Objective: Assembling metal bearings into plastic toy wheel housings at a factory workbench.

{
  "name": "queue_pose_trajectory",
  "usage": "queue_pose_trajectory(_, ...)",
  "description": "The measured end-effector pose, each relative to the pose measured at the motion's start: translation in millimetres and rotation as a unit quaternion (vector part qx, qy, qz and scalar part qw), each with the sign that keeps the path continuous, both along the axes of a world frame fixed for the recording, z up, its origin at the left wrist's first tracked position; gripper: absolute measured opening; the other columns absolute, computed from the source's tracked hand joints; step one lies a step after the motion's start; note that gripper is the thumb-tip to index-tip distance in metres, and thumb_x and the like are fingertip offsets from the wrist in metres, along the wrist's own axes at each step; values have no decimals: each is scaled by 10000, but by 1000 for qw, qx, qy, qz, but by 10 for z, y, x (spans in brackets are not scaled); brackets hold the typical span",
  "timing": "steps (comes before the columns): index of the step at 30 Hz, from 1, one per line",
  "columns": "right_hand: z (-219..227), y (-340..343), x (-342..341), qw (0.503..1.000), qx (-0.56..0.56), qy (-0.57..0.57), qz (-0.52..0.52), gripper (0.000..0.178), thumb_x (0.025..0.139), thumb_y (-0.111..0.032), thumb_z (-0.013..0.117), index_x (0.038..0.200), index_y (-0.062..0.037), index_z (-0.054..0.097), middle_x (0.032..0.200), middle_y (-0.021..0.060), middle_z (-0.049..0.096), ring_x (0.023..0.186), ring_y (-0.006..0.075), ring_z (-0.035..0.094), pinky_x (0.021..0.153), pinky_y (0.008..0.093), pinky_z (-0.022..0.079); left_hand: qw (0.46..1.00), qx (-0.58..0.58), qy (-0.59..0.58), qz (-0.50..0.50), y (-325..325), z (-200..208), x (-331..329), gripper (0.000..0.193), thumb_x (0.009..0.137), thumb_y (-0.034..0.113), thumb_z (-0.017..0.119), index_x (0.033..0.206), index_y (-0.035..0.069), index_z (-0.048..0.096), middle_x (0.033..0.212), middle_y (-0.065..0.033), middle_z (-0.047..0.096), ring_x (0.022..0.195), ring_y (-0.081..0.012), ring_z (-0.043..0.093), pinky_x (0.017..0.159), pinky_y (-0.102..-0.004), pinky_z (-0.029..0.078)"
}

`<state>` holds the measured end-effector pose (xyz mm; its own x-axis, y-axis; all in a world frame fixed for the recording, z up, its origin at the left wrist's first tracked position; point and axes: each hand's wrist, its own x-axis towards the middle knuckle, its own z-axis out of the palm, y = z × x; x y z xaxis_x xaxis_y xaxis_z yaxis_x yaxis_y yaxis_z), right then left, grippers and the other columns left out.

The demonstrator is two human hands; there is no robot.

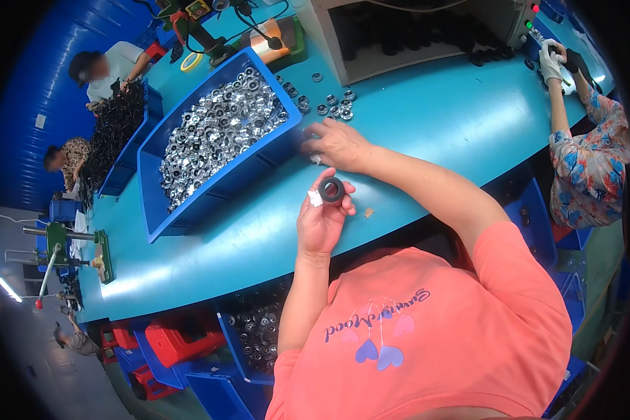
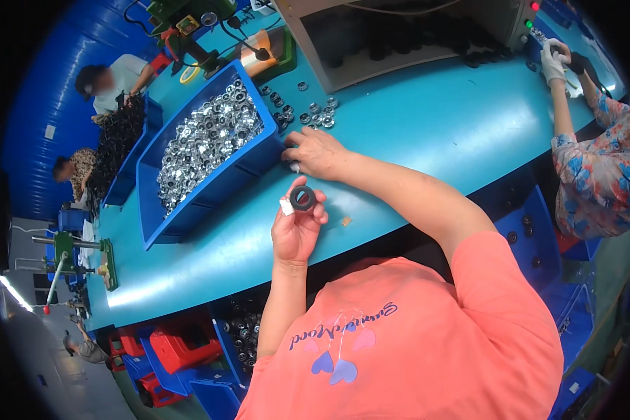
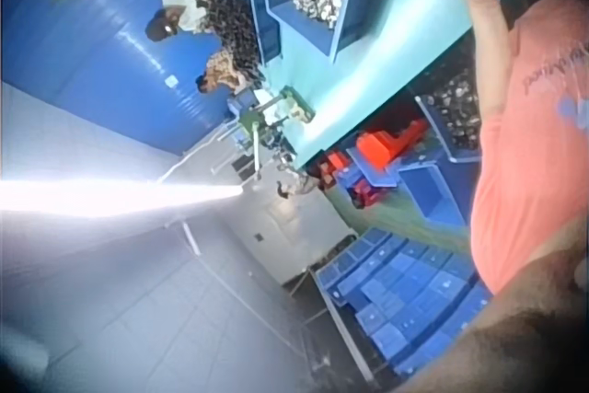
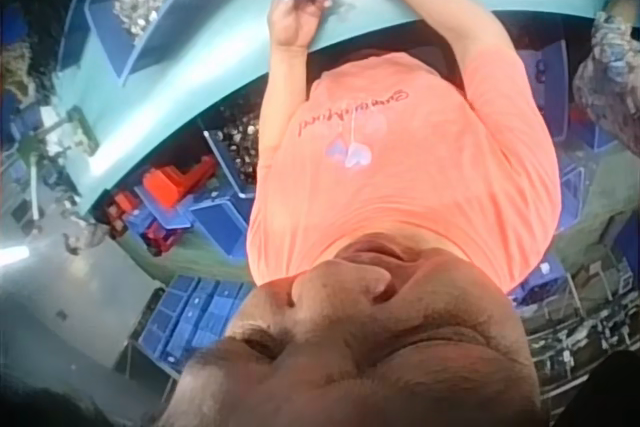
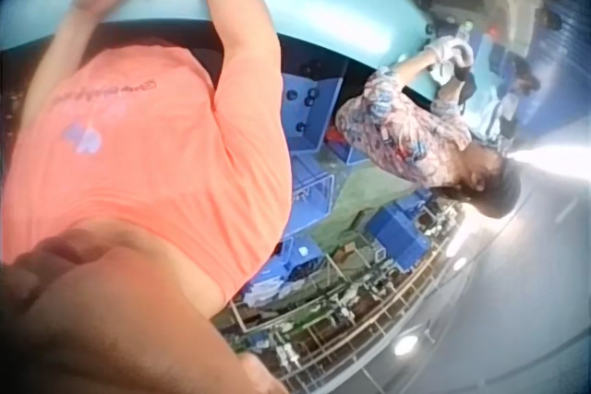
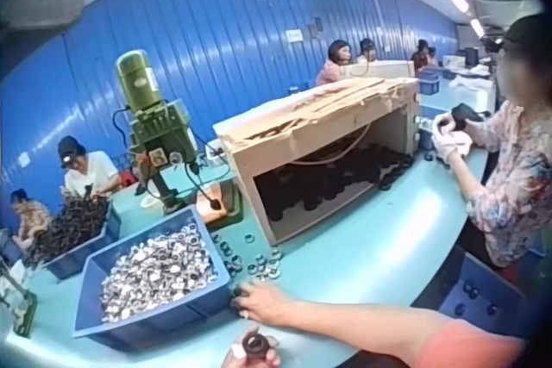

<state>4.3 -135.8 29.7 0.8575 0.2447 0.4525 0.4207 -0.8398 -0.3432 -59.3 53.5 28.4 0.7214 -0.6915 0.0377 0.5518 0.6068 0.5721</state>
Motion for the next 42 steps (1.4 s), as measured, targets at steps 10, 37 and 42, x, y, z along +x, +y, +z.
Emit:
queue_pose_trajectory(10, -139, -246, -192, 996, 85, -22, 34, 181, 822, -30, 706, 987, -89, 750, 1153, 96, 634, 1061, 312, 617, 928, 405, 545, 1000, 23, -5, 15, -5, -13, 4, 480, 1104, 324, 462, 1491, 39, 457, 1196, -202, 619, 884, -212, 579, 783, -362, 507)
queue_pose_trajectory(37, 181, -419, -845, 778, 515, 345, 97, 435, 873, -99, 770, 1295, -20, 698, 1136, 62, 729, 1018, 134, 682, 940, 285, 536, 754, 427, -364, 340, -232, -43, -241, 424, 825, 136, 877, 1181, 1, 690, 971, -74, 670, 736, -143, 652, 675, -294, 551)
queue_pose_trajectory(42, 262, -403, -858, 755, 519, 390, 93, 475, 841, 43, 693, 1313, -2, 680, 1140, 76, 725, 1014, 144, 688, 941, 297, 555, 732, 439, -384, 352, -238, -18, -237, 435, 814, 123, 877, 1187, 6, 687, 972, -73, 655, 743, -142, 647, 676, -301, 549)
